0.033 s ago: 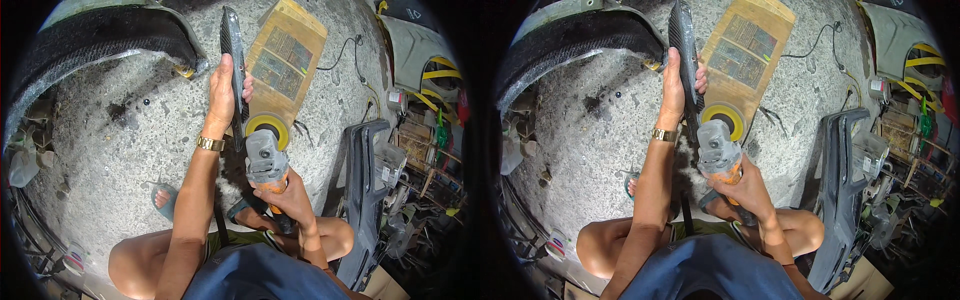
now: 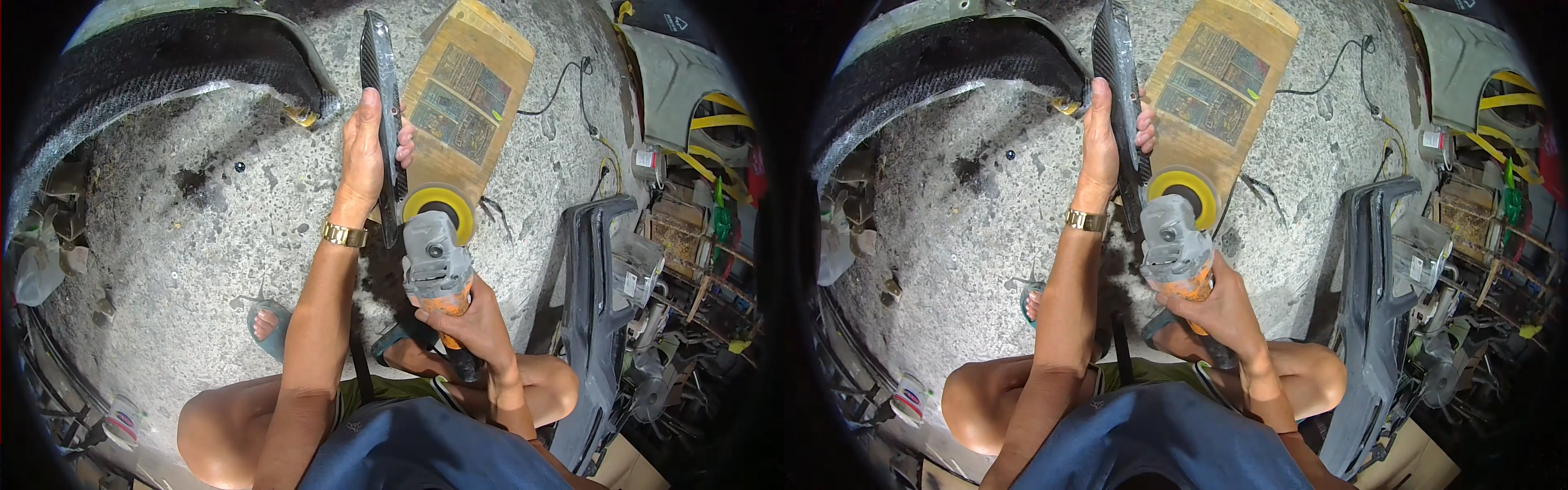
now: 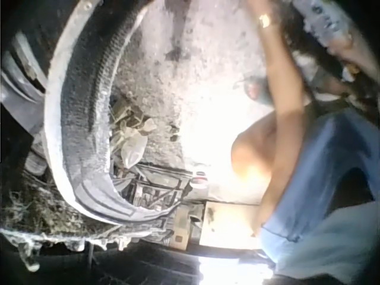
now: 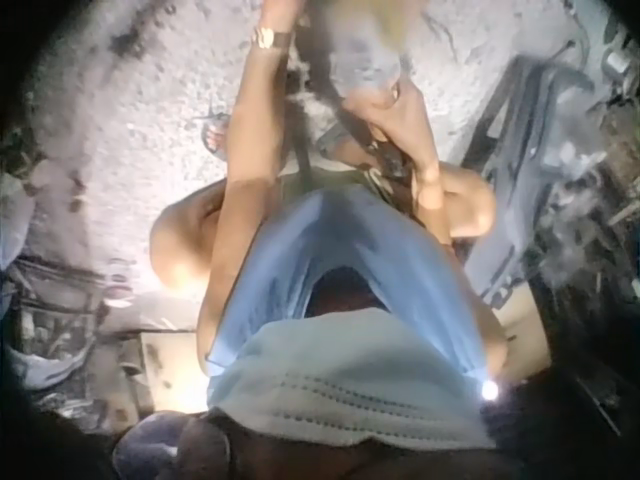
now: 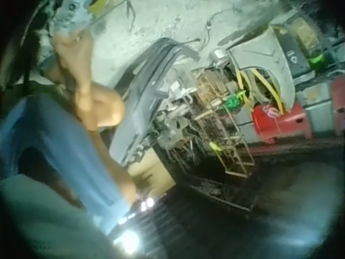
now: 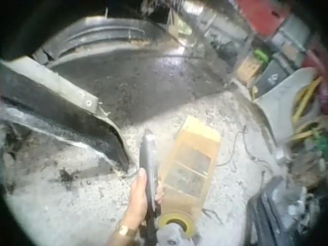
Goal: The person is sanding the edge of a carbon fiber car part using an angle grinder and then marking it with a pen.
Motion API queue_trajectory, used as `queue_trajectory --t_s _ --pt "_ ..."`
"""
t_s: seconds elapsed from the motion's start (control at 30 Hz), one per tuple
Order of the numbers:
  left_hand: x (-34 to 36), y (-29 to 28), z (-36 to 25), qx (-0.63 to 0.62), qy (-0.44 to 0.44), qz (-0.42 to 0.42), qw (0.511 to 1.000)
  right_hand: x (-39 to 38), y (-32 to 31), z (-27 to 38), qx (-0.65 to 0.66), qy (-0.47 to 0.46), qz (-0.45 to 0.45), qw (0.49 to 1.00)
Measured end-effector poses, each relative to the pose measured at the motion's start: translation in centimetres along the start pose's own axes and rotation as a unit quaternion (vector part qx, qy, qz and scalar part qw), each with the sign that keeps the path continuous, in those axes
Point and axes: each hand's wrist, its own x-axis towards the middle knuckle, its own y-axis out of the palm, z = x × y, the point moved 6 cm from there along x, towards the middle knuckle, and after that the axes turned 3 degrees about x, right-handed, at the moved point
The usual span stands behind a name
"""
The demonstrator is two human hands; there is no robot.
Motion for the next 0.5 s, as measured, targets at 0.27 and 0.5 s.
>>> queue_trajectory --t_s 0.27,0.5 --pt "0.01 -0.09 0.14 0.015 -0.007 -0.006 1.0 -0.03 -0.29 0.45 0.016 0.003 -0.009 1.0" --pt "-0.09 -0.09 0.01 0.051 -0.02 0.0 0.999 0.22 0.12 0.62 -0.01 -0.007 0.0 1.0"
